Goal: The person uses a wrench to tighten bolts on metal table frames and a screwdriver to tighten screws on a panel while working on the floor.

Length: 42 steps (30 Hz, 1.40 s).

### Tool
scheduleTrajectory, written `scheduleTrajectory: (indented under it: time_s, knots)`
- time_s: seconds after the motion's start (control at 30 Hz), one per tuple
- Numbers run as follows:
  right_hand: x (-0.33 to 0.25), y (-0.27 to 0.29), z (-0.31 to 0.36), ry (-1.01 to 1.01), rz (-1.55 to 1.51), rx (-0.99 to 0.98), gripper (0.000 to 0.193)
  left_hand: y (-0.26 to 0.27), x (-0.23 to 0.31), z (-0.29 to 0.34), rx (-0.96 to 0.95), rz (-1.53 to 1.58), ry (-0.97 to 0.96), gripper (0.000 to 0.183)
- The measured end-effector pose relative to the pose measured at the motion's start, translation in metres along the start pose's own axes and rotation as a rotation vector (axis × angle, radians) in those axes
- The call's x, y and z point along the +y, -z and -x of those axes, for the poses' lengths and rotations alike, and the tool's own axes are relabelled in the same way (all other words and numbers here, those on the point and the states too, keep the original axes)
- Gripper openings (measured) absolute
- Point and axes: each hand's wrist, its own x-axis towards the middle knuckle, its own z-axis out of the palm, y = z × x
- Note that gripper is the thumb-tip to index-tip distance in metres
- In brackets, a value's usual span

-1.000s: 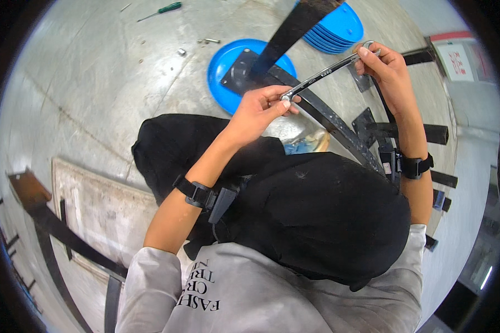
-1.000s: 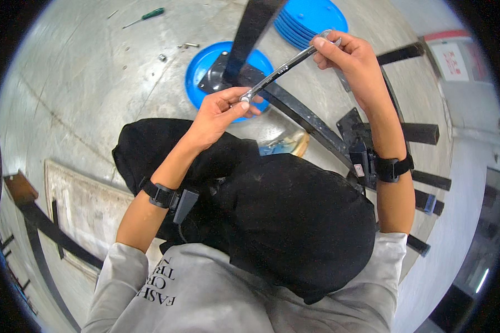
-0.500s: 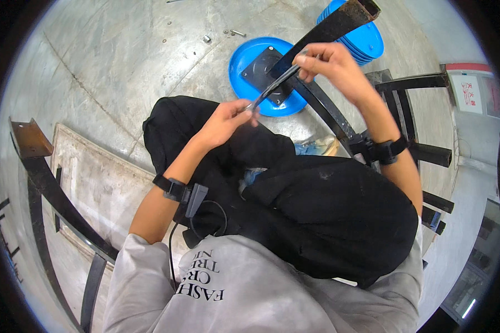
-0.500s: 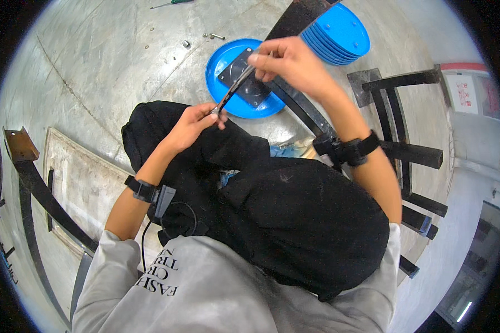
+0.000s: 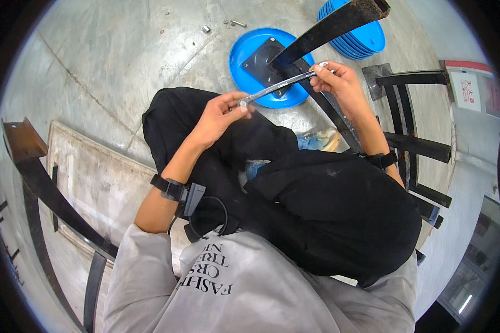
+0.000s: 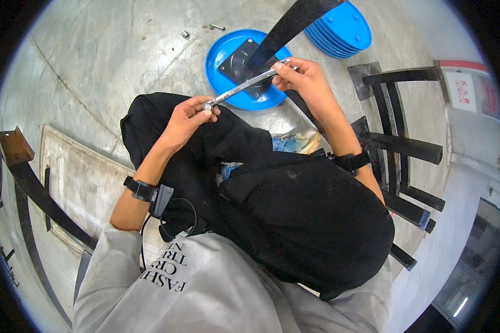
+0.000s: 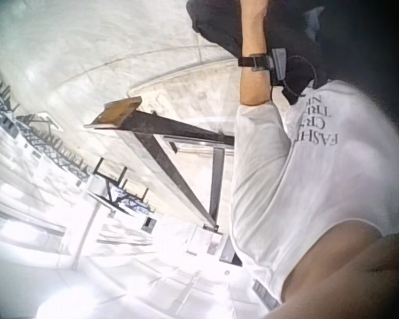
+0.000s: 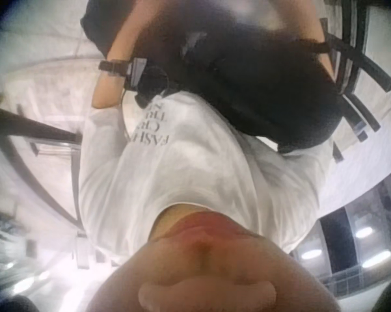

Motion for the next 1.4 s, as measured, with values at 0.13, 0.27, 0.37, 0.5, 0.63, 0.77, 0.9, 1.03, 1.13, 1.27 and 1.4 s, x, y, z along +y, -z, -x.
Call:
scheduleTrajectory:
  time_s: [0.13, 0.27, 0.37, 0.5, 0.63, 0.77, 0.9, 1.03, 1.13, 1.27, 1.4]
  knots:
    - [0.002, 0.001, 0.006, -0.028, -0.039, 0.050, 0.017, -0.007, 0.011, 0.006, 0.043, 0.116, 0.010, 0.027]
    - [0.008, 0.009, 0.007, -0.016, -0.004, 0.036, 0.019, -0.014, 0.020, 0.012, 0.055, 0.117, -0.019, 0.025]
    - [-0.001, 0.010, 0.012, -0.045, 0.129, -0.015, 0.020, -0.015, 0.029, 0.013, 0.069, 0.055, -0.032, 0.025]
    - [-0.009, 0.000, 0.014, -0.143, 0.424, -0.391, 0.027, -0.019, 0.034, 0.015, 0.084, -0.039, -0.064, 0.025]
    - [0.010, -0.024, 0.010, -0.123, 0.459, -0.572, 0.033, -0.033, 0.026, 0.009, 0.089, -0.291, -0.148, 0.025]
    - [0.012, -0.041, 0.011, 0.033, 0.445, -0.487, 0.032, -0.059, 0.034, 0.005, 0.127, -0.284, -0.191, 0.024]
    - [0.006, -0.042, 0.015, 0.134, 0.549, -0.340, 0.032, -0.060, 0.031, 0.000, 0.276, -0.423, -0.232, 0.022]
    - [0.005, -0.047, 0.015, 0.219, 0.818, -0.193, 0.031, -0.065, 0.025, -0.001, 0.374, -0.531, -0.281, 0.021]
    - [0.000, -0.056, 0.018, 0.292, 0.809, -0.123, 0.029, -0.068, 0.022, -0.005, 0.437, -0.547, -0.325, 0.021]
    - [-0.003, -0.063, 0.020, 0.308, 0.858, -0.083, 0.029, -0.069, 0.021, -0.006, 0.539, -0.520, -0.326, 0.020]
    - [-0.001, -0.061, 0.018, 0.228, 0.869, -0.108, 0.028, -0.058, 0.015, -0.010, 0.446, -0.400, -0.306, 0.022]
